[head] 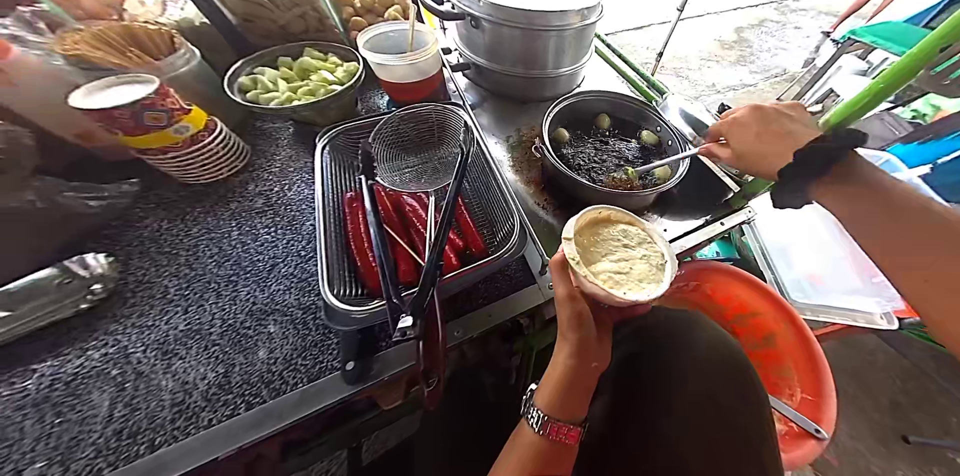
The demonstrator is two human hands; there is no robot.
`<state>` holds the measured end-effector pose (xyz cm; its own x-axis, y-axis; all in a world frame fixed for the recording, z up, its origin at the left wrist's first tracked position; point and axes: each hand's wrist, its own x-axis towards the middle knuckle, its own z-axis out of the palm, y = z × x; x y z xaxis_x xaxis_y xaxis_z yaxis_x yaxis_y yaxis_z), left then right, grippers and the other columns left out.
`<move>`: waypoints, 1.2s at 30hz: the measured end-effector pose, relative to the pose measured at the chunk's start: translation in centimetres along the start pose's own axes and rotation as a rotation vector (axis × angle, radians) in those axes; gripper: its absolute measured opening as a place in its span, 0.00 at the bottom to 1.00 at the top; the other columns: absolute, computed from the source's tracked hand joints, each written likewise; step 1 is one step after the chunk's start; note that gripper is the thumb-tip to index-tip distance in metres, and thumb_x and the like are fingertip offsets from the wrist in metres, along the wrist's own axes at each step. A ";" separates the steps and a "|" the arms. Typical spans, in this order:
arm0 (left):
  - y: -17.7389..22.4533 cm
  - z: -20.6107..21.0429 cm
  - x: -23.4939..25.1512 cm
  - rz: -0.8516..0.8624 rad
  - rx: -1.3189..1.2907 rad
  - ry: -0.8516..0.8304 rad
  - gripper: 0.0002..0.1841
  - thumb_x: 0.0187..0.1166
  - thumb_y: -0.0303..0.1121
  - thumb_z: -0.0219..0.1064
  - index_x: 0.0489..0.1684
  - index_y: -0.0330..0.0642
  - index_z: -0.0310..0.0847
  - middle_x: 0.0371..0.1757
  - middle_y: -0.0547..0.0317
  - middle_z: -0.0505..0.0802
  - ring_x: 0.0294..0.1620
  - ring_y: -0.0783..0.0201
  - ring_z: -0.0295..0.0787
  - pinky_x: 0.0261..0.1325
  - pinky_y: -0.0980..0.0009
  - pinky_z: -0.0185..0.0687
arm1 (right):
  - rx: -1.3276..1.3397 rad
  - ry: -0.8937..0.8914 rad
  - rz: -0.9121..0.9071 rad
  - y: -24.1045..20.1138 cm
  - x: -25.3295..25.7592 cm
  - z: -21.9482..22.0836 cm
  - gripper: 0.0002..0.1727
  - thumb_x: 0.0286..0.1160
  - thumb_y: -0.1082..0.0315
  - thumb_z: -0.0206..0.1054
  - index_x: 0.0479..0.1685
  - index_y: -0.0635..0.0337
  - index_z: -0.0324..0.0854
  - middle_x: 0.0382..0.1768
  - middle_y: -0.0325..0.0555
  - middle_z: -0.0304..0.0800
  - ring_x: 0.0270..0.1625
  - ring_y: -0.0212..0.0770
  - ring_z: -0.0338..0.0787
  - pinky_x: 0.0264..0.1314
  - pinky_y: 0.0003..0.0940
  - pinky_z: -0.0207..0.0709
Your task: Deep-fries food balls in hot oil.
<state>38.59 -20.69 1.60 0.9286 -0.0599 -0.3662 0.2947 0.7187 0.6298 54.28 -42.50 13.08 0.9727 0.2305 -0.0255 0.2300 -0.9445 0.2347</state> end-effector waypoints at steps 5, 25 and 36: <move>0.4 0.0 0.3 0.012 -0.073 0.067 0.42 0.85 0.69 0.19 0.81 0.51 0.62 0.56 0.36 0.91 0.45 0.41 0.95 0.36 0.50 0.93 | 0.011 0.264 -0.085 0.1 -4.4 2.3 0.12 0.84 0.63 0.68 0.42 0.64 0.90 0.39 0.63 0.89 0.40 0.68 0.91 0.34 0.65 0.78; 0.6 0.0 0.8 0.029 -0.018 0.049 0.41 0.84 0.72 0.26 0.77 0.57 0.70 0.55 0.39 0.92 0.45 0.42 0.96 0.34 0.51 0.93 | 0.759 0.347 -0.131 1.1 -8.4 3.0 0.16 0.77 0.51 0.71 0.33 0.55 0.87 0.22 0.31 0.83 0.24 0.22 0.78 0.30 0.26 0.71; 0.7 0.0 0.9 0.019 0.070 0.039 0.37 0.85 0.70 0.34 0.72 0.56 0.75 0.48 0.44 0.94 0.41 0.48 0.97 0.33 0.55 0.94 | 0.258 0.579 -0.659 -0.2 -11.2 0.3 0.20 0.78 0.47 0.65 0.32 0.52 0.93 0.24 0.37 0.86 0.25 0.36 0.86 0.19 0.35 0.70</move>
<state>39.58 -20.27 1.71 0.9250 -0.0191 -0.3795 0.2938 0.6692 0.6825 43.35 -44.97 12.99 0.4909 0.7571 0.4309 0.8008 -0.5870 0.1190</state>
